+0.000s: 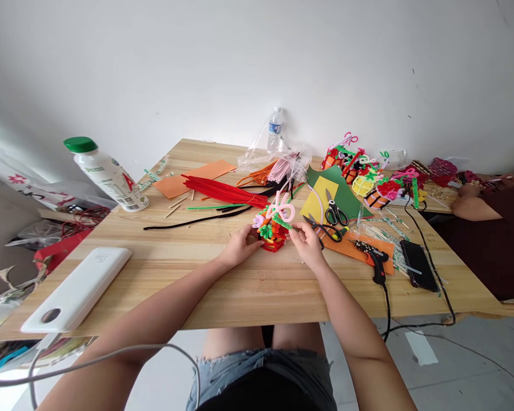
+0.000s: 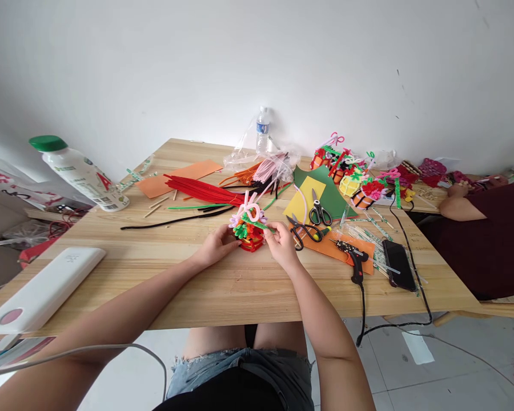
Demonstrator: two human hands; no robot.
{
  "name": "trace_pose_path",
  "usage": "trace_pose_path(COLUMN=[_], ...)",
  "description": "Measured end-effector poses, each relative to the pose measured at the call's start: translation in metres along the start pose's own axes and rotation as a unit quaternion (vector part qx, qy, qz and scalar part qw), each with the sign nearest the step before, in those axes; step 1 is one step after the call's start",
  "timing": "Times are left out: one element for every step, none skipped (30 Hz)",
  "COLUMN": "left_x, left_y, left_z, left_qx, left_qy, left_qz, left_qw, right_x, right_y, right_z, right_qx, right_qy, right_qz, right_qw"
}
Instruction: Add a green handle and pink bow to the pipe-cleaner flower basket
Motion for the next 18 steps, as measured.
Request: trace_pose_path(left_x=[0.000,0.001,0.002,0.002,0.003,0.003,0.002,0.000,-0.001,-0.001,0.000,0.002,0.005,0.007,0.008,0.008,0.009,0.009], left_y=[-0.001,-0.001,-0.003,-0.004,-0.005,-0.006,-0.007,-0.007,-0.008,-0.008,-0.008,-0.008,-0.007,-0.007,-0.007,-0.008,-0.008,-0.009], left_z=[0.000,0.000,0.000,0.000,0.001,0.001,0.000,0.000,-0.001,-0.002,-0.004,-0.005,-0.006,-0.008,-0.009,-0.009,-0.010,-0.010], left_qx=[0.003,0.006,0.008,0.007,0.001,-0.009,-0.020,-0.034,-0.050,-0.068,-0.088,-0.107,-0.125,-0.138,-0.146,-0.150,-0.153,-0.154], left_qy=[0.000,0.002,0.007,0.012,0.015,0.012,-0.001,-0.021,-0.038,-0.046,-0.045,-0.036,-0.024,-0.016,-0.015,-0.021,-0.026,-0.031], left_qz=[0.003,0.004,0.004,0.002,-0.002,-0.007,-0.009,-0.010,-0.012,-0.016,-0.024,-0.034,-0.047,-0.060,-0.072,-0.083,-0.093,-0.106], left_qw=[1.000,1.000,1.000,1.000,1.000,1.000,1.000,0.999,0.998,0.996,0.995,0.993,0.991,0.988,0.987,0.985,0.984,0.982], right_x=[0.000,-0.001,-0.002,-0.002,-0.003,-0.004,-0.004,-0.005,-0.004,-0.004,-0.003,-0.002,-0.001,0.000,0.000,0.001,0.001,0.002], right_y=[0.000,-0.001,-0.001,-0.001,-0.001,-0.001,-0.001,0.000,0.000,0.001,0.001,0.001,0.001,0.001,0.001,0.001,0.000,0.000], right_z=[0.000,0.000,0.001,0.001,0.001,0.001,0.001,0.001,0.001,0.000,0.000,-0.001,-0.001,-0.002,-0.002,-0.003,-0.003,-0.003], right_qx=[0.001,0.002,0.003,0.006,0.008,0.011,0.012,0.012,0.013,0.013,0.014,0.015,0.014,0.010,0.004,-0.003,-0.010,-0.016], right_qy=[0.000,-0.002,-0.004,-0.008,-0.012,-0.016,-0.018,-0.020,-0.019,-0.017,-0.013,-0.008,-0.004,-0.002,0.000,0.000,0.001,0.002], right_qz=[0.000,-0.002,-0.005,-0.007,-0.008,-0.008,-0.007,-0.006,-0.007,-0.009,-0.013,-0.019,-0.026,-0.033,-0.040,-0.047,-0.052,-0.055], right_qw=[1.000,1.000,1.000,1.000,1.000,1.000,1.000,1.000,1.000,1.000,1.000,1.000,1.000,0.999,0.999,0.999,0.999,0.998])
Point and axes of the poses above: each hand's wrist, its own z-axis towards the middle knuckle, its own x-axis out of the palm, y = z × x, the point moved 6 cm from there along z, towards the middle knuckle, and after that the axes turned 8 degrees about -z, right-handed, at the moved point
